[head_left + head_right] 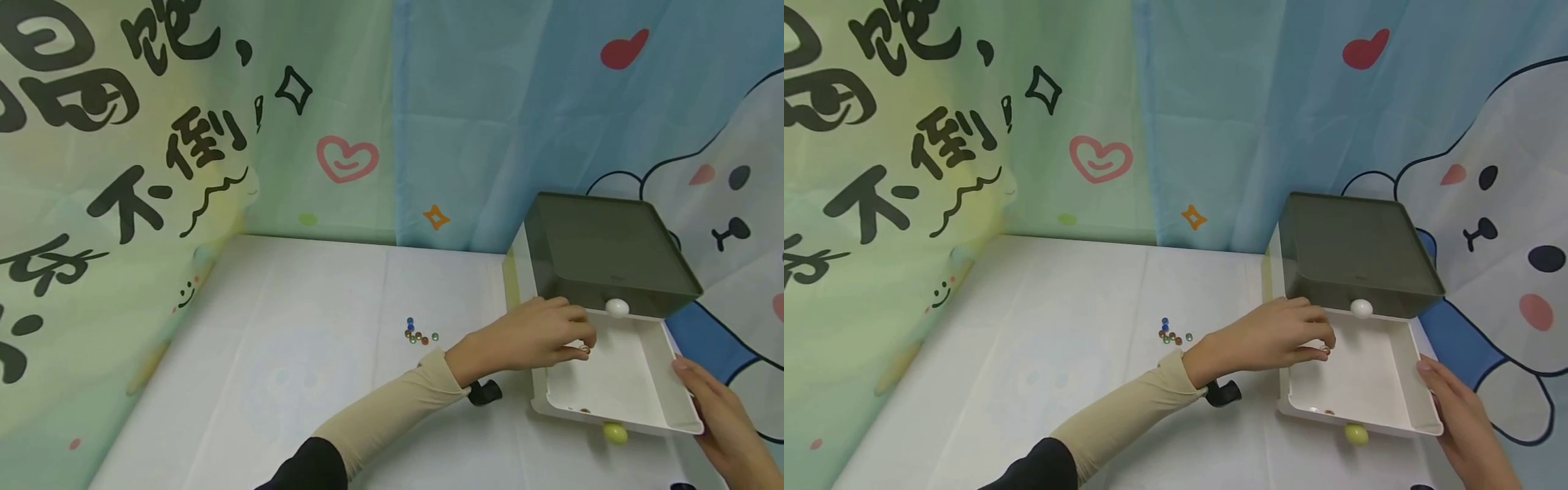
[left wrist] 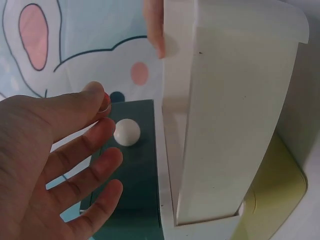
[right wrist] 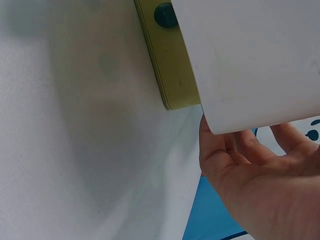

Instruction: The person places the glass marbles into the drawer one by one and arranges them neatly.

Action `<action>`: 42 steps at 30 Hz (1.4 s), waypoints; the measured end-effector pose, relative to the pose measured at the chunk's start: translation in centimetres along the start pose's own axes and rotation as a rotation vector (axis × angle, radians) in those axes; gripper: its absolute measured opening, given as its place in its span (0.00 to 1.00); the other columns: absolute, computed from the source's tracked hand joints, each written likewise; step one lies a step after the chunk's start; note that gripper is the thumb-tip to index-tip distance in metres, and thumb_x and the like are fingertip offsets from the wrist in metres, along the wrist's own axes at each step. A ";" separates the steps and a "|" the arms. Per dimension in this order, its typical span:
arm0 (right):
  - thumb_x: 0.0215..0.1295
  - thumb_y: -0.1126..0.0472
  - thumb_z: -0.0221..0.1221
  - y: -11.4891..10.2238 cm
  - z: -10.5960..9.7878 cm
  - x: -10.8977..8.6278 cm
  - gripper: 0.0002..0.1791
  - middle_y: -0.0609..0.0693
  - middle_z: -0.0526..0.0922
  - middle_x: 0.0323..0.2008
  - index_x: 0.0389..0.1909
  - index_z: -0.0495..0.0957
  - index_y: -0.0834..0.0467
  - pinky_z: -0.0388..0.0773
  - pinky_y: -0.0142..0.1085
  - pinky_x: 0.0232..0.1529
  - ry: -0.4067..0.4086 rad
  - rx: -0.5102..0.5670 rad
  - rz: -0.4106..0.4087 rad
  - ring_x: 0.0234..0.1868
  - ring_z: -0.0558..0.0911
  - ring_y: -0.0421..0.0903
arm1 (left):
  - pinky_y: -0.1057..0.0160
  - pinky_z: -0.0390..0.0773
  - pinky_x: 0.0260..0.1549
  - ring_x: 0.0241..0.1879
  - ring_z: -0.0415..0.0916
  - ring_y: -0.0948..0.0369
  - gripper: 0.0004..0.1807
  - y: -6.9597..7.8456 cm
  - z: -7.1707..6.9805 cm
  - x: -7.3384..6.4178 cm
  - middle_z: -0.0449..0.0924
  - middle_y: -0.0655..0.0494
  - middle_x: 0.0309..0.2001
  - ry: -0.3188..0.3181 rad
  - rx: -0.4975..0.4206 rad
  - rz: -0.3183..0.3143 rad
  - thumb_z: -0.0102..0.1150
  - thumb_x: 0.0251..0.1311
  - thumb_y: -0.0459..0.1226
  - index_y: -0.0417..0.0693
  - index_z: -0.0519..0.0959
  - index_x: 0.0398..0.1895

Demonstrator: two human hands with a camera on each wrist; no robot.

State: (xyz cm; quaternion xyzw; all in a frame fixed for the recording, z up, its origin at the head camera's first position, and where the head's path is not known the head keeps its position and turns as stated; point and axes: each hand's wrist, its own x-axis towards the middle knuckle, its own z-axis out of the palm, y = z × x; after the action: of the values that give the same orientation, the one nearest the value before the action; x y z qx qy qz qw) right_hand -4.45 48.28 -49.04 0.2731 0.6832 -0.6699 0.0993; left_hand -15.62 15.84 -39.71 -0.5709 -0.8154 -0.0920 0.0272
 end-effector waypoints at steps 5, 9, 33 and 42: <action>0.80 0.39 0.50 0.2 0.0 0.1 0.47 0.19 0.70 0.39 0.85 0.31 0.44 0.82 0.28 0.36 -0.007 0.024 -0.024 0.36 0.78 0.22 | 0.73 0.66 0.39 0.53 0.71 0.73 0.10 0.1 0.5 1.0 0.78 0.77 0.56 -0.051 0.001 -0.014 0.54 0.76 0.55 0.74 0.82 0.53; 0.81 0.41 0.50 0.4 -0.1 0.2 0.41 0.17 0.72 0.38 0.83 0.37 0.40 0.82 0.29 0.35 -0.026 0.032 -0.048 0.37 0.78 0.23 | 0.75 0.68 0.39 0.50 0.70 0.73 0.09 0.1 1.0 1.9 0.77 0.77 0.53 -0.086 -0.017 -0.028 0.54 0.76 0.55 0.73 0.81 0.51; 0.81 0.42 0.50 0.4 -0.4 0.3 0.46 0.20 0.71 0.39 0.85 0.32 0.45 0.82 0.29 0.35 -0.018 0.033 -0.061 0.37 0.78 0.22 | 0.79 0.71 0.44 0.47 0.74 0.77 0.07 0.0 4.4 6.1 0.79 0.73 0.47 -0.179 0.015 -0.029 0.61 0.73 0.52 0.67 0.82 0.47; 0.82 0.42 0.49 0.4 -0.2 -0.1 0.35 0.17 0.74 0.38 0.80 0.43 0.33 0.82 0.29 0.35 -0.030 0.027 -0.045 0.37 0.78 0.23 | 0.78 0.72 0.40 0.43 0.73 0.76 0.04 0.4 5.4 6.1 0.81 0.72 0.47 -0.201 0.098 -0.036 0.62 0.73 0.48 0.68 0.84 0.45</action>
State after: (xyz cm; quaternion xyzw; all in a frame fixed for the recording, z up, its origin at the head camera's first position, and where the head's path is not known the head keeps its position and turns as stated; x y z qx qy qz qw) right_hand -4.15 48.44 -49.29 0.2489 0.6787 -0.6850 0.0907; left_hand -17.10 22.61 -44.01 -0.5604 -0.8277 0.0051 -0.0284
